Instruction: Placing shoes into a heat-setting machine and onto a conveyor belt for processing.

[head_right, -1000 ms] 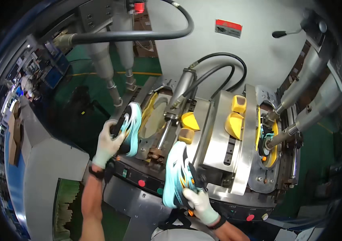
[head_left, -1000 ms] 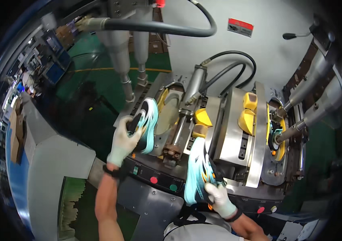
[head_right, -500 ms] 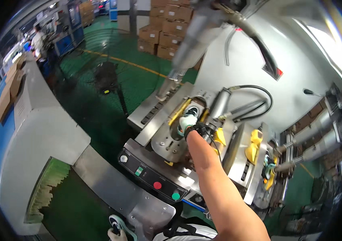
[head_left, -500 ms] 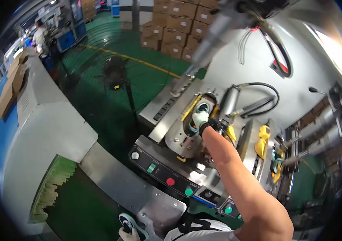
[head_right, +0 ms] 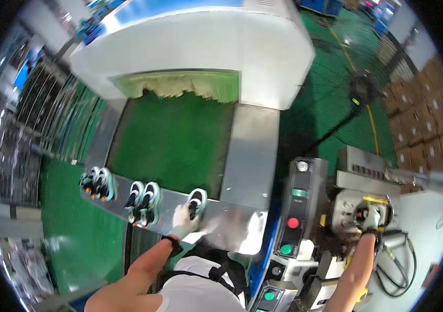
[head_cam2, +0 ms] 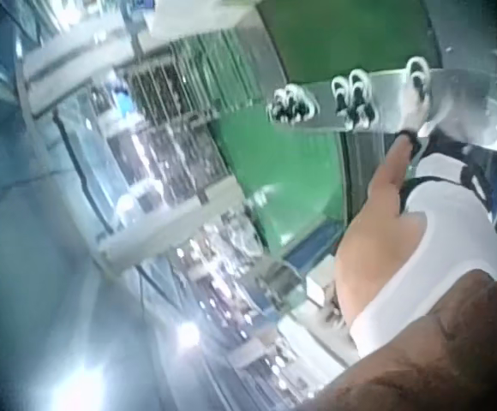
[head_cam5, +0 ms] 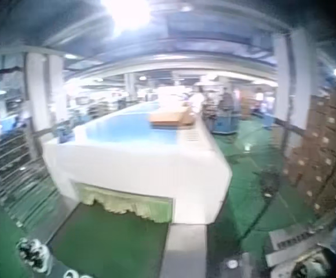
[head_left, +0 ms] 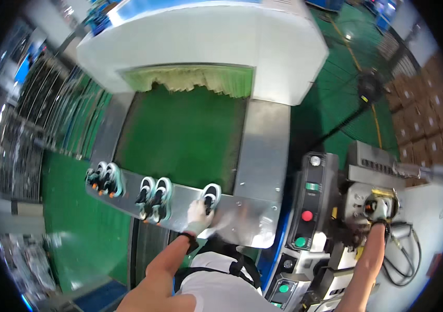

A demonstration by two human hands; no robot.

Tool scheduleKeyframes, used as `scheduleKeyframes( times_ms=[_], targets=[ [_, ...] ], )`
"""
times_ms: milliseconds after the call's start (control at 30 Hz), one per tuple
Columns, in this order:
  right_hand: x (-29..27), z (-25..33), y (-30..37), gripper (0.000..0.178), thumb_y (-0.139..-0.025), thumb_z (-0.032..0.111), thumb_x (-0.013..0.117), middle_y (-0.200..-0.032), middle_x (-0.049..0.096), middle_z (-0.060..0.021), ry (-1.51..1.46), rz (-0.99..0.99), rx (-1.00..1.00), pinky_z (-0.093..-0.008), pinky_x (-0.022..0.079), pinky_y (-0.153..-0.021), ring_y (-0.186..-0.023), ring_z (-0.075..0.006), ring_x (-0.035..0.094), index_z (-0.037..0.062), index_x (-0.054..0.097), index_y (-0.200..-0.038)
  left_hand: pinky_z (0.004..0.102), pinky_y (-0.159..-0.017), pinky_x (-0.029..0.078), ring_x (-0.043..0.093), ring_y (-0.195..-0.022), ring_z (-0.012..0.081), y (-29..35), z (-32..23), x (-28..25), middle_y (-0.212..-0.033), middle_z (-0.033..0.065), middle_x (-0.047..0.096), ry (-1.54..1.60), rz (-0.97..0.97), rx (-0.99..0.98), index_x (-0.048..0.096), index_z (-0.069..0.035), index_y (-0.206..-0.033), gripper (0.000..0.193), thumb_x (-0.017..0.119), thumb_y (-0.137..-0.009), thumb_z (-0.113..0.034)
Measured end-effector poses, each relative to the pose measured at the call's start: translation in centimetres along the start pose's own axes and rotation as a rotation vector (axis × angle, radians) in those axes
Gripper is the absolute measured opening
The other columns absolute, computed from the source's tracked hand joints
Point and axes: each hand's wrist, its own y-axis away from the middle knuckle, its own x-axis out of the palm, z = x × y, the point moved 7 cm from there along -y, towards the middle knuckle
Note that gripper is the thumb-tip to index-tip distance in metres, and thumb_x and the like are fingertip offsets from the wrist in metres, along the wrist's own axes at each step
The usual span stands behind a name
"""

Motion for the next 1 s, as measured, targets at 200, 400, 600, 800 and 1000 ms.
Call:
scheduleKeyframes(
  times_ms=[200,400,600,800,1000],
  targets=[
    [19.8,21.3,31.8,0.072,-0.1,0.025,0.056,-0.158,0.023,-0.0263,0.111,-0.067,-0.412,-0.0378,0.021,-0.119,-0.147,-0.0318,0.027,-0.0075,0.018,-0.152,0.0513,-0.086,0.047,0.055,-0.103,0.0412,1.9,6.3,-3.0,-0.111,0.0244,0.054,-0.132,0.134,-0.089,0.047,-0.001,-0.13,0.074,0.074,-0.075,-0.043],
    [28.5,9.8,48.4,0.103,-0.072,0.039,0.079,-0.155,0.019,-0.0341,1.52,0.075,-0.229,-0.0814,0.001,-0.105,-0.148,-0.0448,0.014,-0.0055,0.027,-0.149,0.0437,-0.103,0.044,0.054,-0.119,0.0428,-6.2,2.9,-8.0,-0.125,0.0283,0.055,0.398,0.613,0.145,0.053,-0.002,-0.132,0.059,0.061,-0.091,-0.044],
    [28.1,9.7,47.4,0.103,-0.07,0.024,0.08,-0.157,0.014,-0.0318,1.024,-0.001,-0.461,-0.0546,0.008,-0.121,-0.148,-0.0445,0.011,-0.0072,0.023,-0.149,0.0431,-0.109,0.038,0.05,-0.126,0.0383,-27.2,7.7,-11.6,-0.135,0.0224,0.054,0.41,0.156,0.388,0.054,-0.004,-0.131,0.042,0.057,-0.095,-0.025],
    [31.6,12.2,56.9,0.087,-0.081,0.008,0.067,-0.155,0.016,-0.0347,0.797,0.131,-0.204,-0.0509,0.02,-0.119,-0.146,-0.0487,0.015,-0.0014,0.019,-0.153,0.0447,-0.109,0.039,0.049,-0.126,0.0391,-48.0,18.4,-16.7,-0.133,0.0196,0.055,0.035,-0.256,0.554,0.056,-0.007,-0.128,0.047,0.052,-0.082,-0.001],
    [32.0,15.6,68.3,0.045,-0.091,0.026,0.066,-0.11,0.066,-0.0203,1.447,0.123,-0.45,-0.0422,0.047,-0.083,-0.095,-0.0335,0.059,-0.0004,0.057,-0.126,0.0458,-0.078,0.051,0.067,-0.089,0.0416,-63.6,32.2,-23.0,-0.095,0.0231,0.07,-0.125,-0.494,-0.003,0.066,0.004,-0.108,0.026,0.058,-0.088,-0.01]
  ],
)
